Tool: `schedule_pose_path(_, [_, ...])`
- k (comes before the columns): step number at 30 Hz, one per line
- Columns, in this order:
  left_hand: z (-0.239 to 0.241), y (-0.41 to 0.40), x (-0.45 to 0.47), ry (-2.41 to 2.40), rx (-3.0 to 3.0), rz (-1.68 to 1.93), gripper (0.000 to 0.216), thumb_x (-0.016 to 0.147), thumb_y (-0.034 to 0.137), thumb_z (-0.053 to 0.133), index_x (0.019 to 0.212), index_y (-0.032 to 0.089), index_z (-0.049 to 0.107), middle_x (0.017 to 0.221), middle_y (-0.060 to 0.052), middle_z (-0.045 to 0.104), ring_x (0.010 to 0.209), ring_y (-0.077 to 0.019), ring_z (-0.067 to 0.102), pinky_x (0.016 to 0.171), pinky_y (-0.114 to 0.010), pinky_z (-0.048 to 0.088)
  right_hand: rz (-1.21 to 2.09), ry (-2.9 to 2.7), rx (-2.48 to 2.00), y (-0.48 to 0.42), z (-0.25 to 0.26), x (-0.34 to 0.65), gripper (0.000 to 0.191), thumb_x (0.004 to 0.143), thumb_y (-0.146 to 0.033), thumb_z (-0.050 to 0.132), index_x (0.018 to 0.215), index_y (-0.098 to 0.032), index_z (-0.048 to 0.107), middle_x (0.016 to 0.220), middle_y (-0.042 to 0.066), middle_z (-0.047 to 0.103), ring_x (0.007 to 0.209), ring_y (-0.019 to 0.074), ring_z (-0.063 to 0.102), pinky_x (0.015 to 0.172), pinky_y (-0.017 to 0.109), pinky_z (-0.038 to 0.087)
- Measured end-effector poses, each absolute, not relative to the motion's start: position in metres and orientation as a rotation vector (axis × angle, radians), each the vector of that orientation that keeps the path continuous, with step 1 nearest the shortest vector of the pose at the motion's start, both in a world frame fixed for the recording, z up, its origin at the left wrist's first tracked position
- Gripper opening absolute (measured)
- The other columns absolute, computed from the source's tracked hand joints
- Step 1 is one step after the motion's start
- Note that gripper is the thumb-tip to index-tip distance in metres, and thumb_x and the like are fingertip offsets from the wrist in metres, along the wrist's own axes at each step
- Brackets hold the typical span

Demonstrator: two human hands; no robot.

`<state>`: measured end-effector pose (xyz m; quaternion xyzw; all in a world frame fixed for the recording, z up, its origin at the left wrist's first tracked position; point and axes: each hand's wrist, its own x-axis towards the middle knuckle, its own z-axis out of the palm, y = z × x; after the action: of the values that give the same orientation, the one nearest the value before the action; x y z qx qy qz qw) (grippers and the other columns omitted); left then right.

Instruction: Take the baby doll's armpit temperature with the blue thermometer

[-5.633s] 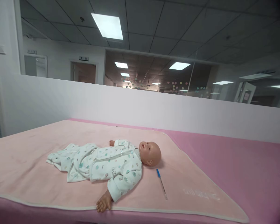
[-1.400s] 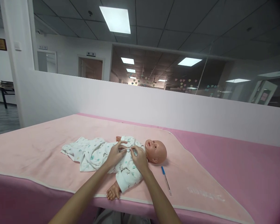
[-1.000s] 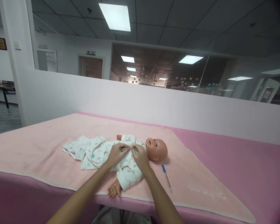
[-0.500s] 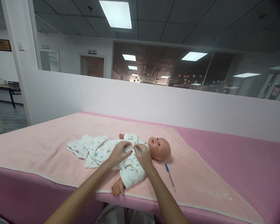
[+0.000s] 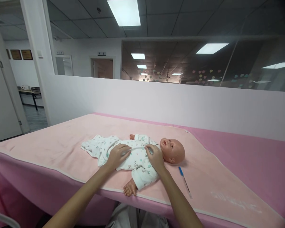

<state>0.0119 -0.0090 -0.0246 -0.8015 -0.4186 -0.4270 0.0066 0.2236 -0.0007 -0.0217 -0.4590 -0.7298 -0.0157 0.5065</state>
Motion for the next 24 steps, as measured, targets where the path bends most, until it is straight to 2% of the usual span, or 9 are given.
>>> schedule_pose_path(6, [-0.016, -0.005, 0.017, -1.273, -2.584, -1.088, 0.029, 0.086, 0.032, 0.036, 0.100, 0.025, 0.060, 0.095, -0.004, 0.060, 0.085, -0.0179, 0.053, 0.072, -0.028, 0.041, -0.062, -1.732, -1.144, -0.005, -0.020, 0.221, 0.017, 0.080, -0.022, 0.044, 0.079, -0.020, 0.060, 0.080, 0.003, 0.065, 0.079, 0.0168, 0.057, 0.075, 0.028, 0.041])
schedule_pose_path(14, [-0.009, -0.004, 0.032, -1.379, -2.424, -0.942, 0.012, 0.074, 0.025, 0.045, 0.075, 0.020, 0.057, 0.071, -0.003, 0.058, 0.066, -0.0159, 0.052, 0.055, -0.025, 0.035, -0.070, -1.732, -1.149, -0.004, -0.021, 0.221, 0.017, 0.080, -0.022, 0.044, 0.079, -0.020, 0.061, 0.079, 0.003, 0.065, 0.077, 0.0167, 0.057, 0.073, 0.027, 0.041])
schedule_pose_path(17, [-0.013, -0.005, 0.033, -1.414, -2.361, -0.990, 0.010, 0.073, 0.024, 0.045, 0.074, 0.020, 0.055, 0.072, -0.002, 0.058, 0.066, -0.0161, 0.053, 0.056, -0.025, 0.035, -0.061, -1.738, -1.149, -0.003, -0.022, 0.221, 0.016, 0.080, -0.022, 0.044, 0.079, -0.021, 0.060, 0.080, 0.002, 0.065, 0.078, 0.0170, 0.057, 0.074, 0.027, 0.041])
schedule_pose_path(24, [-0.022, -0.007, 0.025, -1.359, -2.383, -1.160, 0.018, 0.081, 0.027, 0.040, 0.086, 0.020, 0.055, 0.085, -0.003, 0.063, 0.077, -0.0172, 0.057, 0.063, -0.026, 0.040, -0.054, -1.751, -1.152, -0.004, -0.022, 0.222, 0.017, 0.082, -0.022, 0.041, 0.080, -0.020, 0.058, 0.080, 0.003, 0.063, 0.078, 0.0170, 0.055, 0.072, 0.027, 0.040])
